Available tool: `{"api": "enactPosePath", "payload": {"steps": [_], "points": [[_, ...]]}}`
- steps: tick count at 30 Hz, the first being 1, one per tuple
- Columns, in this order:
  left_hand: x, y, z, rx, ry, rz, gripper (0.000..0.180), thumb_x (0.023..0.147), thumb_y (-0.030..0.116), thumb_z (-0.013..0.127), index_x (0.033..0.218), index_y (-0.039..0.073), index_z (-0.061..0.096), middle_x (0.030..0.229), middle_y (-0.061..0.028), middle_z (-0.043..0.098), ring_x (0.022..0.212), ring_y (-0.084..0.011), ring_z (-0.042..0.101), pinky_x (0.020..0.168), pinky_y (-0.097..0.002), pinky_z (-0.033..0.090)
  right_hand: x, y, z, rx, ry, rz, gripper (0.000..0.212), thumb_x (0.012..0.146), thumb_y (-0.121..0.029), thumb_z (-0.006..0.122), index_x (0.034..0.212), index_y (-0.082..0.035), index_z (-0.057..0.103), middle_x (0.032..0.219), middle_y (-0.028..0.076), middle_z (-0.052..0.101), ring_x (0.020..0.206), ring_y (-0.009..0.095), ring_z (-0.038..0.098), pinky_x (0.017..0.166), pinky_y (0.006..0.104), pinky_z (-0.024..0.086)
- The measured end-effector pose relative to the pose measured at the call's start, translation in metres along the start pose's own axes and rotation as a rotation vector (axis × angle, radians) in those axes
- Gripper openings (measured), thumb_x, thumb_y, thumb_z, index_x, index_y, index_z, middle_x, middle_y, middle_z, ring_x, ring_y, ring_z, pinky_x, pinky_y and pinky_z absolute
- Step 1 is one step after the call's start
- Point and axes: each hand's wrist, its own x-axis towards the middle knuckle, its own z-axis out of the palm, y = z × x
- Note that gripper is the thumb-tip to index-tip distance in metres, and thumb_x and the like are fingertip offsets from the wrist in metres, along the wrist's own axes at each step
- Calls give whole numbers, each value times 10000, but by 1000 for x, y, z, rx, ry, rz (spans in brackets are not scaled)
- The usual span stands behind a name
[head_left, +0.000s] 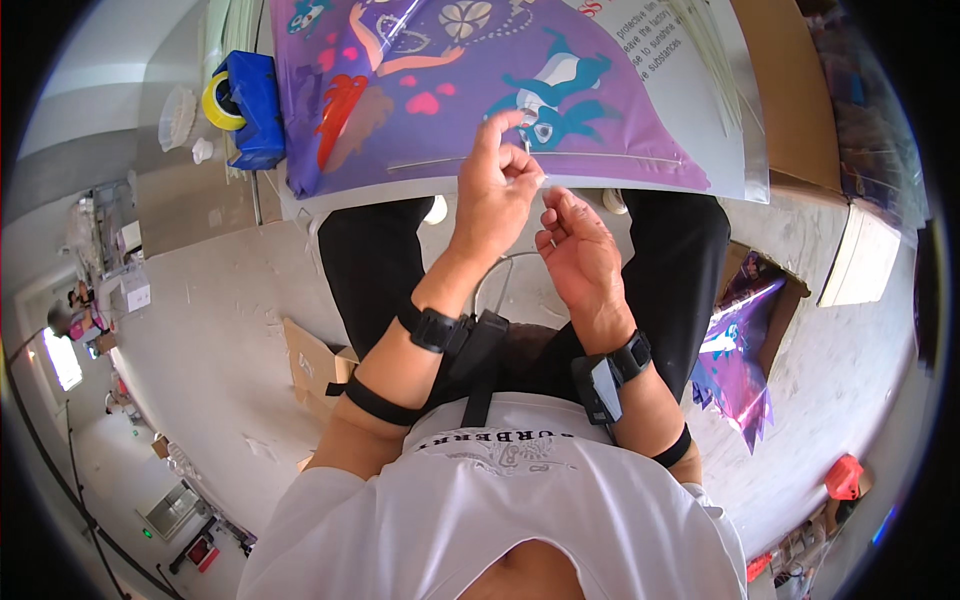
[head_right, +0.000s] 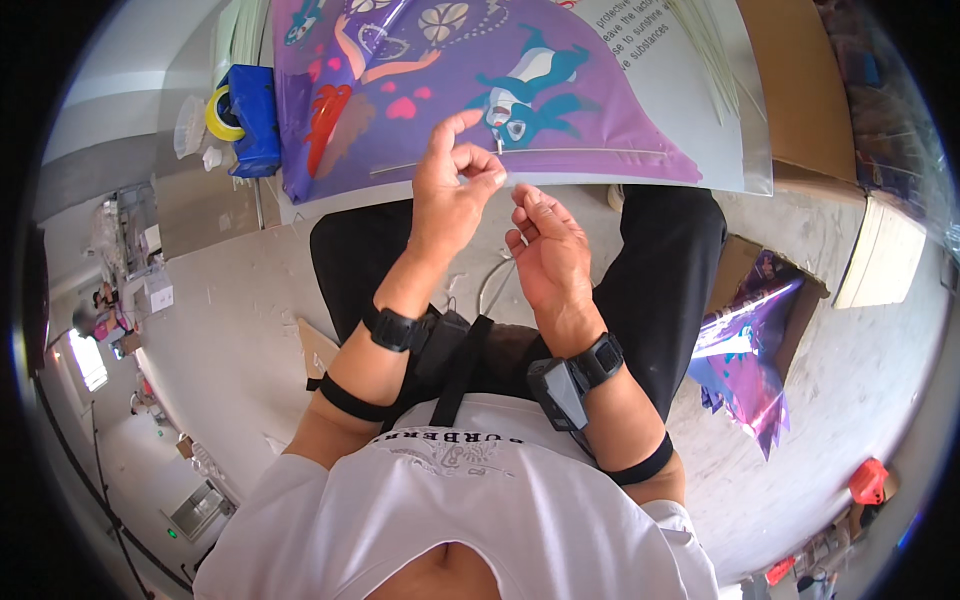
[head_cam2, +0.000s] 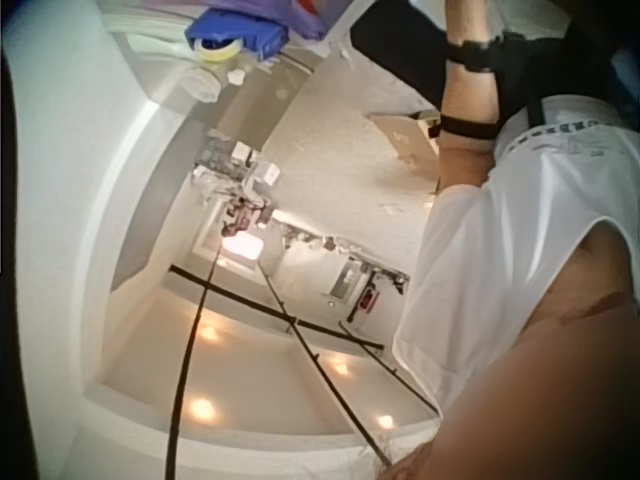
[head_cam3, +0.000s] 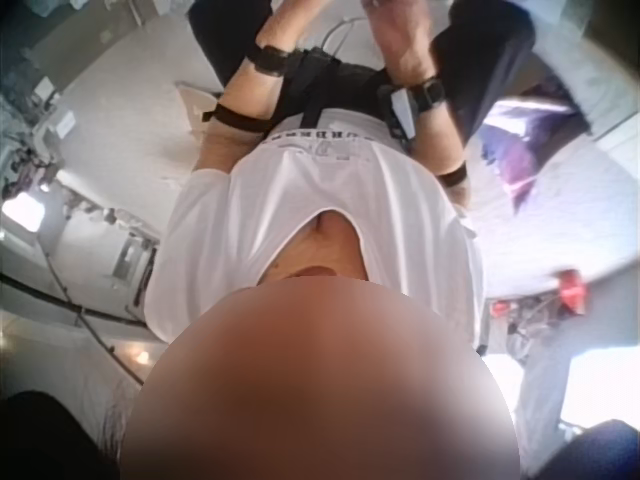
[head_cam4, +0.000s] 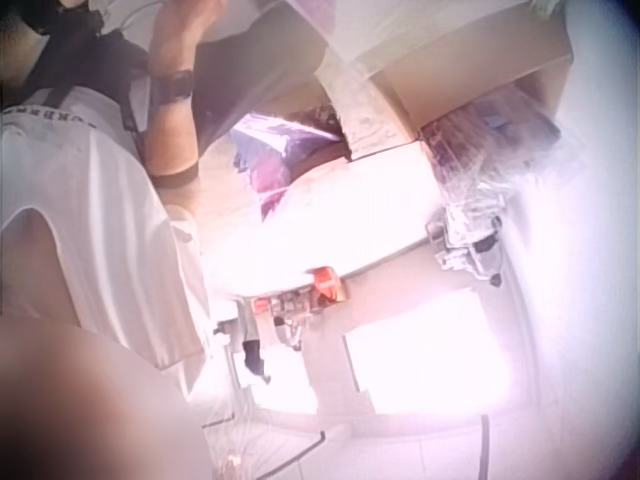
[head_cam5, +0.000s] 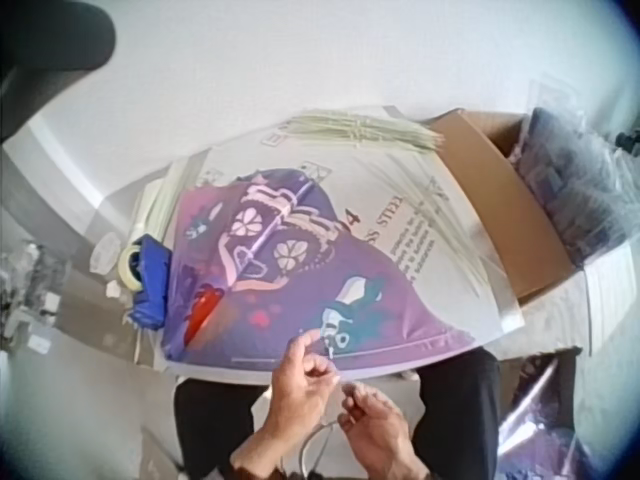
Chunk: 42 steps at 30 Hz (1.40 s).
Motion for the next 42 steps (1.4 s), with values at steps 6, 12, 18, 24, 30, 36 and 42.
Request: {"api": "enactPosePath", "payload": {"steps": [6,12,18,24,30,36,42], "points": [[43,-8,-8,191,-114,187,512,742,-92,574,1225,32,457,697,-39,591,658,-113,539,680,-250,456,-1,-3,-5,-18,146,81,188,890,-111,565,1039,-3,600,976,42,623,792,92,536,692,253,429],[65,-16,-5,275,-328,179,494,729,-99,577,1194,43,494,699,-34,600,644,-130,542,648,-255,448,1,-11,-7,-362,183,-42,151,861,-92,570,975,-7,620,864,41,648,708,86,536,625,234,425],[67,-23,-5,333,-343,192,496,721,-95,578,1192,36,494,695,-38,599,639,-141,544,637,-267,452,7,-19,-1,-723,143,-275,89,814,-70,628,859,6,644,755,33,645,662,76,521,582,229,406],[69,-28,-2,356,-346,227,480,721,-97,577,1179,29,511,693,-37,597,636,-144,548,637,-270,456,13,-17,-3,-1058,98,-484,75,782,-30,643,827,30,635,710,48,628,629,99,543,584,254,434],[69,-28,-2,383,-341,204,470,728,-91,586,1177,31,520,692,-39,602,635,-144,555,637,-275,466,13,-22,7,-1293,97,-656,84,772,-40,643,824,22,619,683,109,622,605,168,587,588,298,466],[70,-32,-1,396,-326,239,448,729,-91,592,1154,35,529,689,-37,605,630,-143,559,636,-274,468,33,-34,9,-1511,129,-854,116,762,-102,663,757,-13,589,679,145,623,615,306,611,565,384,468],[69,-34,-2,428,-321,291,464,704,-100,603,1141,41,536,684,-51,595,623,-171,564,632,-292,467,46,-39,23,-1823,232,-788,219,735,-233,718,712,-62,583,633,120,621,616,338,615,551,431,468]]}}
